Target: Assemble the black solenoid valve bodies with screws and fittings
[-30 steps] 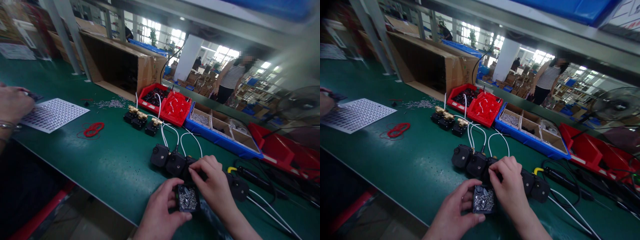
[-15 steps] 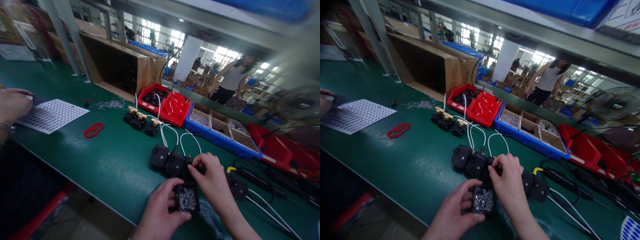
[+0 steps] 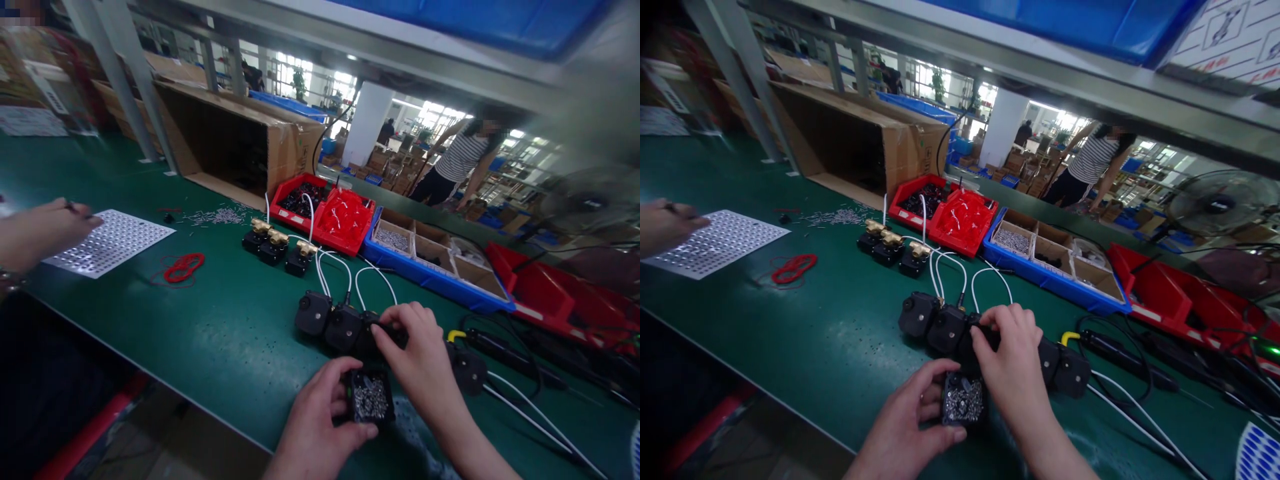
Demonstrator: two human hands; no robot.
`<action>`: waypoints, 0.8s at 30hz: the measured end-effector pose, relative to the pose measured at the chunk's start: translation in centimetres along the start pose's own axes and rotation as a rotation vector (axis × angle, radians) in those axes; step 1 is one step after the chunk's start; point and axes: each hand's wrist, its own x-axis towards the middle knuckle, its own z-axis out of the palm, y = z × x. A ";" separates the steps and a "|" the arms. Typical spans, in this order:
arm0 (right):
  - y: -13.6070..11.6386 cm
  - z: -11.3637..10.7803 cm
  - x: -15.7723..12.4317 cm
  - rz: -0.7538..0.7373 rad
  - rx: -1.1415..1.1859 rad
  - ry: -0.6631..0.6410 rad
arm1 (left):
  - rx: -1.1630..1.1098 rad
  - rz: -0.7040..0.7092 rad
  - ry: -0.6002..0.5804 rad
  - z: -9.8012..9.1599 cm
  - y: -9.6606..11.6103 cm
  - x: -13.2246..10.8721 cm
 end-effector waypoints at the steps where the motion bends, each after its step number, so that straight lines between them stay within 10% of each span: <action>1: 0.2 -0.7 -0.3 -0.016 0.032 0.012 | -0.004 0.002 0.001 -0.1 0.0 0.0; 9: 0.9 -3.1 -4.1 -0.248 -0.003 -0.492 | -0.017 -0.001 -0.003 -0.6 0.0 -0.1; 24: -1.5 -2.1 -2.7 -0.295 0.086 -0.397 | -0.066 0.005 0.026 -2.2 1.7 -1.2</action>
